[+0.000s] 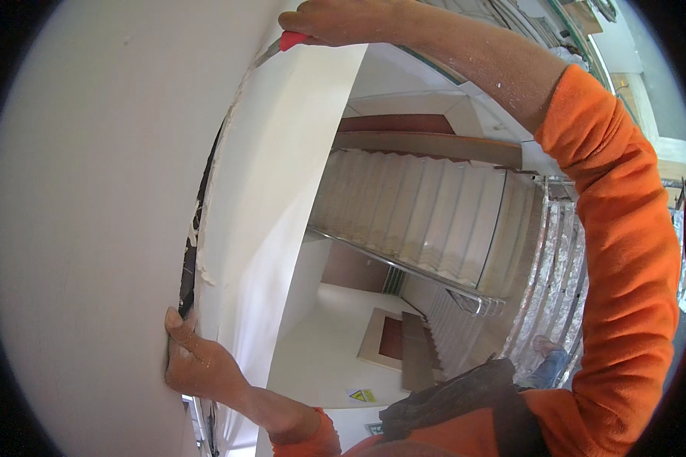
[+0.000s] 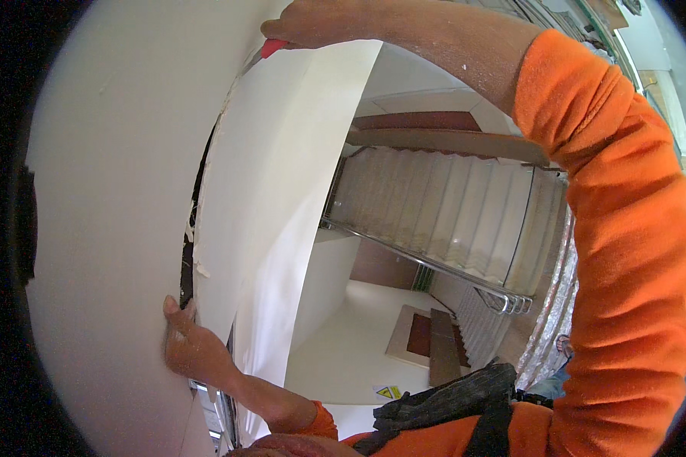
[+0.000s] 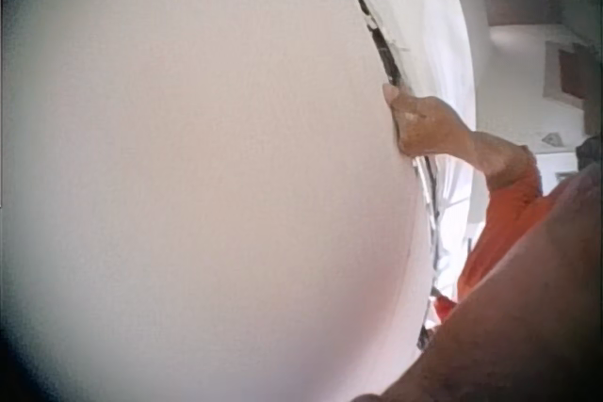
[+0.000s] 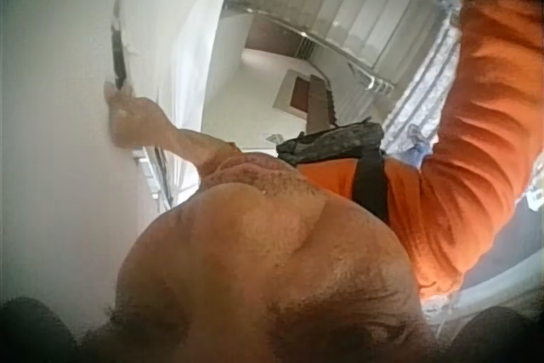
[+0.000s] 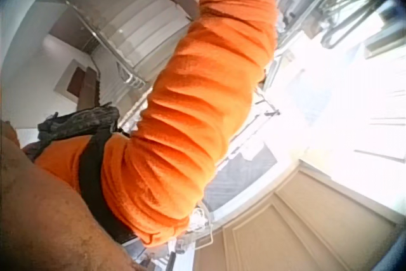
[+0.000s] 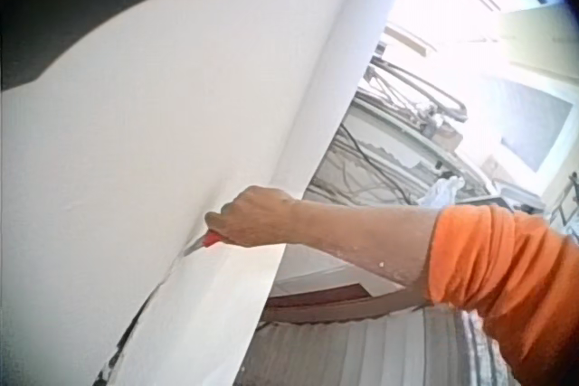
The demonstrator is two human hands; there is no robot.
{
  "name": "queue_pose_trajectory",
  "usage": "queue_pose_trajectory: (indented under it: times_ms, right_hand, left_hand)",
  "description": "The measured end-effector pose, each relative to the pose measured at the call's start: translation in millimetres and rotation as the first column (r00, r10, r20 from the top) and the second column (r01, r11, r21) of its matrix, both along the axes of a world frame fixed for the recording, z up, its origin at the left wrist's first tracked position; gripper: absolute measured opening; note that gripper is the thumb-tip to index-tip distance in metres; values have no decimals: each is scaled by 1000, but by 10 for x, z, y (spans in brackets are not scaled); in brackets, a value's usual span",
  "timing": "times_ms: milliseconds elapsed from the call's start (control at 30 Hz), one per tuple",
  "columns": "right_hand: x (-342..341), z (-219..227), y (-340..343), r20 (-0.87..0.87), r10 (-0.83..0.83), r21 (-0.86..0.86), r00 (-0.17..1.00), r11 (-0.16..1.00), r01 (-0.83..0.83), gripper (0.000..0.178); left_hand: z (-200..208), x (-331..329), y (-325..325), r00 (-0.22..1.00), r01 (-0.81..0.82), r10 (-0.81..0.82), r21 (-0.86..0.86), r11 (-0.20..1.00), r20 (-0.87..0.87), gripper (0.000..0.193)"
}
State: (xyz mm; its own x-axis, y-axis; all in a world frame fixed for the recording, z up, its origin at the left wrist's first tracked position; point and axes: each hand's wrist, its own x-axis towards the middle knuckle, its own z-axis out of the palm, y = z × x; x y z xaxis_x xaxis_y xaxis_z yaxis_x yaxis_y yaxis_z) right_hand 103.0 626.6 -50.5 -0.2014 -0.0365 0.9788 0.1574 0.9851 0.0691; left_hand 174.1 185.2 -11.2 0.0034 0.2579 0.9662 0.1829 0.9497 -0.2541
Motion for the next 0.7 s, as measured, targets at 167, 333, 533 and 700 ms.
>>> queue_pose_trajectory:
  times_ms: [167,333,533,700]
  right_hand:
    - [79,12,402,24,27,-55,999,998,-25,32]
    - [-59,35,655,36,13,-78,999,997,-10,31]
    - [-420,-11,759,-163,40,-81,986,995,-53,29]
    - [-623,-256,672,-159,-62,-303,985,953,11,26]
  left_hand:
    - [-8,-98,-31,998,58,-58,9,998,-17,61]
    - [-26,-110,-45,992,49,-48,3,999,-114,65]
    - [26,-109,-296,995,76,-73,38,996,-70,65]
    - [117,-67,-193,998,34,-29,-93,995,50,63]
